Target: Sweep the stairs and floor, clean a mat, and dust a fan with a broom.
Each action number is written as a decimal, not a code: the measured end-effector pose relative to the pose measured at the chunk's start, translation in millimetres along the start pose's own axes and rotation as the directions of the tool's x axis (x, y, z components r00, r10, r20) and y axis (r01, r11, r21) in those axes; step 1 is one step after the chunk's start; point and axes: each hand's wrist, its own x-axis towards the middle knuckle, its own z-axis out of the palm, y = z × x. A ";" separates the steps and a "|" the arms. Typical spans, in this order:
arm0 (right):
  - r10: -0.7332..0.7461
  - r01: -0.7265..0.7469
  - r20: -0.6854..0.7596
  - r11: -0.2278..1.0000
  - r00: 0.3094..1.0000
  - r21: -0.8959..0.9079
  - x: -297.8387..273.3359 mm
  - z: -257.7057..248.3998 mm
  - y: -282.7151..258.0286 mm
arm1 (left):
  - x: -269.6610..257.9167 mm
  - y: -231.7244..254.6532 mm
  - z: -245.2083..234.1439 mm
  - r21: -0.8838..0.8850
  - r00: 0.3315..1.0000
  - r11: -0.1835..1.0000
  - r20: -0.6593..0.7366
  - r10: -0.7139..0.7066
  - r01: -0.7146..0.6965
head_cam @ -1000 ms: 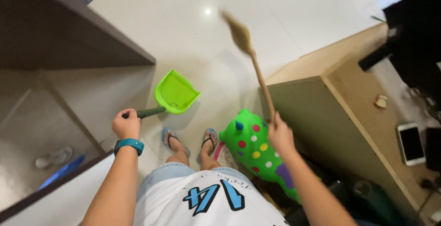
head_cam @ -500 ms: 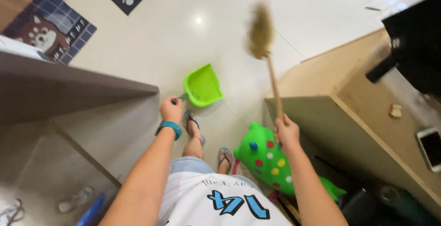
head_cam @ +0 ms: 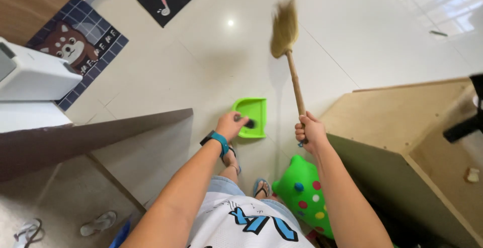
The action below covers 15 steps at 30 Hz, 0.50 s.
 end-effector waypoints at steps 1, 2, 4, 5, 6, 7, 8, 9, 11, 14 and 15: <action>0.002 -0.001 0.006 1.000 1.000 -0.010 -6.0 13.3 -0.9 | 11.4 -4.3 -12.7 -0.004 1.000 1.000 -0.010 -0.006 0.006; 0.004 -0.005 0.073 1.000 0.997 0.004 -11.5 26.3 -1.3 | 21.4 -9.6 -25.4 0.116 0.997 0.991 -0.035 -0.063 0.066; 0.012 -0.012 0.150 1.000 0.989 0.003 -16.4 50.1 9.7 | 34.7 -25.5 -61.6 0.225 0.989 0.964 -0.079 -0.128 0.143; 0.057 -0.058 0.286 0.998 0.956 -0.004 -15.8 60.5 20.8 | 37.4 -35.8 -84.8 0.541 0.975 0.813 -0.160 -0.154 0.217; 0.105 -0.108 0.415 0.994 0.904 -0.018 -16.9 68.0 32.4 | 36.8 -45.7 -106.2 0.782 0.958 0.554 -0.240 -0.157 0.286; 0.117 -0.112 0.422 0.993 0.899 -0.035 -45.1 98.6 37.4 | 22.2 -42.1 -127.1 0.774 0.953 0.556 -0.252 -0.170 0.304; 0.187 -0.136 0.398 0.979 0.898 -0.153 -71.4 130.4 42.3 | 9.8 -38.8 -149.0 0.869 0.937 0.362 -0.273 -0.220 0.338; 0.252 -0.159 0.364 0.950 0.896 -0.267 -98.8 160.4 48.0 | -3.7 -35.3 -170.0 0.925 0.915 0.152 -0.300 -0.268 0.348; 0.246 -0.099 0.399 0.930 0.883 -0.354 -57.0 181.8 82.0 | 3.3 -59.4 -165.6 0.946 0.908 0.119 -0.245 -0.339 0.300; 0.221 0.015 0.363 0.836 0.905 -0.549 25.3 201.3 126.1 | 4.7 -96.9 -150.4 0.951 0.883 0.127 -0.207 -0.421 0.283; 0.176 0.068 0.302 0.757 0.937 -0.650 55.7 206.8 136.8 | 5.8 -106.3 -144.7 0.934 0.877 0.157 -0.229 -0.423 0.320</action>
